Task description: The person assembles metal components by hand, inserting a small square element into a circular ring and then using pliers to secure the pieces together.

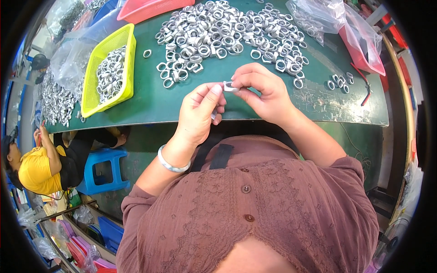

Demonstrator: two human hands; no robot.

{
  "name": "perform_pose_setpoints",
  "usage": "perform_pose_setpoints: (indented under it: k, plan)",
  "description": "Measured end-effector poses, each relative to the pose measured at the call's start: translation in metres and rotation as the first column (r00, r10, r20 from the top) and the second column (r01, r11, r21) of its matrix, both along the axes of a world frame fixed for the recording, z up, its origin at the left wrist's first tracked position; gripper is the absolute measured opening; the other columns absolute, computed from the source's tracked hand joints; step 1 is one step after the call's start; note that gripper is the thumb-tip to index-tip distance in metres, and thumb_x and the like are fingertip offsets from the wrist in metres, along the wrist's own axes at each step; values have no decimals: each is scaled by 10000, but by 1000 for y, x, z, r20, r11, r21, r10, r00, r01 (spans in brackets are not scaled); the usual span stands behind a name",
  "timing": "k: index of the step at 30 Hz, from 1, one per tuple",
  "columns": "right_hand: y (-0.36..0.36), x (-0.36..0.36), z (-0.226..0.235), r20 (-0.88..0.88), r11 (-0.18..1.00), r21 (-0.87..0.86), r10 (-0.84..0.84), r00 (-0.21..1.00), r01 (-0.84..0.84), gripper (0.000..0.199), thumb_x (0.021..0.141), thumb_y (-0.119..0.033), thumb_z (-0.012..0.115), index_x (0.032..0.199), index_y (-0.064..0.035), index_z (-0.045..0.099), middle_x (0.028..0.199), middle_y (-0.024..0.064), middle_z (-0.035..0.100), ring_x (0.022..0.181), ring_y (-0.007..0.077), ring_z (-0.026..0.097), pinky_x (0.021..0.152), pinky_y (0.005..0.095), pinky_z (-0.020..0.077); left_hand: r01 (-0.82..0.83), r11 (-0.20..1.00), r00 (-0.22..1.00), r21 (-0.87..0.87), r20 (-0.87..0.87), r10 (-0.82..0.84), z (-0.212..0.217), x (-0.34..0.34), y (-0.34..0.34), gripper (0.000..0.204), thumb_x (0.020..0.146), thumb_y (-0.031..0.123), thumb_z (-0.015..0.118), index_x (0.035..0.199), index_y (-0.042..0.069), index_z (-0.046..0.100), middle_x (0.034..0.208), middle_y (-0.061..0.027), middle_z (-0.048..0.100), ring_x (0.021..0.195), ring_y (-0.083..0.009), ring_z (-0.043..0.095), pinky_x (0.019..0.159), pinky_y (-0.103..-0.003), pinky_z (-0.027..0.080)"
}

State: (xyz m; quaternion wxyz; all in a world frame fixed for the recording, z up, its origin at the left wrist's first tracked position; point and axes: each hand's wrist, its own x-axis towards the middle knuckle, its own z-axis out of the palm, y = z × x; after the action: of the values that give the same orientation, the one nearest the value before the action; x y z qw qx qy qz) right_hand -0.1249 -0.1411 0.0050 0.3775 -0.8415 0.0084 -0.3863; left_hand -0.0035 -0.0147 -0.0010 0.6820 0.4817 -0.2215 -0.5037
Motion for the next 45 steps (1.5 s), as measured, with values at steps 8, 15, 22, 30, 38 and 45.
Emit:
perform_pose_setpoints:
  k: [8, 15, 22, 30, 38, 45]
  plan:
    - [8, -2, 0, 41, 977, -208, -38, 998, 46, 216, 698, 52, 603, 892, -37, 572, 907, 99, 542, 747, 247, 567, 635, 285, 475, 120, 993, 989, 8, -89, -119, -3, 4, 2, 165, 887, 223, 510, 872, 68, 562, 710, 8, 538, 577, -60, 482, 430, -171, 364]
    - [4, -3, -3, 13, 998, -30, -59, 998, 59, 269, 682, 84, 602, 920, -34, 556, 911, 96, 546, 725, 203, 568, 634, 269, 474, 193, 980, 952, -39, -233, -197, -6, 10, 3, 193, 898, 216, 478, 931, 35, 538, 725, -6, 516, 629, -88, 470, 432, -168, 361]
    - [6, -3, -2, 4, 998, 3, -60, 998, 60, 254, 692, 77, 597, 920, -29, 556, 894, 98, 552, 715, 194, 565, 631, 267, 471, 215, 974, 937, -67, -269, -225, -8, 11, 4, 189, 895, 211, 483, 936, 35, 536, 736, -6, 510, 638, -90, 470, 437, -169, 363]
    - [9, 0, -5, -74, 994, 113, -1, 997, 10, 235, 718, 54, 589, 937, -24, 554, 897, 93, 552, 690, 178, 564, 606, 257, 459, 126, 992, 951, -34, -281, -130, -7, 12, 8, 170, 899, 218, 474, 937, 66, 537, 736, -1, 509, 633, -87, 476, 433, -175, 368]
    - [8, -2, -9, -157, 992, 121, -28, 987, 47, 225, 740, 45, 592, 956, -12, 566, 904, 92, 554, 716, 161, 566, 618, 243, 456, -337, 899, 884, -280, 233, 404, 38, 72, 20, 177, 880, 195, 498, 883, 30, 565, 684, -34, 536, 573, -102, 500, 422, -198, 367]
    - [10, 1, -20, -197, 994, 95, -34, 980, 54, 203, 741, 63, 573, 934, 2, 560, 906, 95, 549, 718, 144, 556, 638, 229, 452, -611, 663, 27, -434, 825, 565, 41, 191, 29, 204, 797, 206, 582, 826, 8, 619, 690, -95, 607, 582, -178, 568, 568, -278, 449]
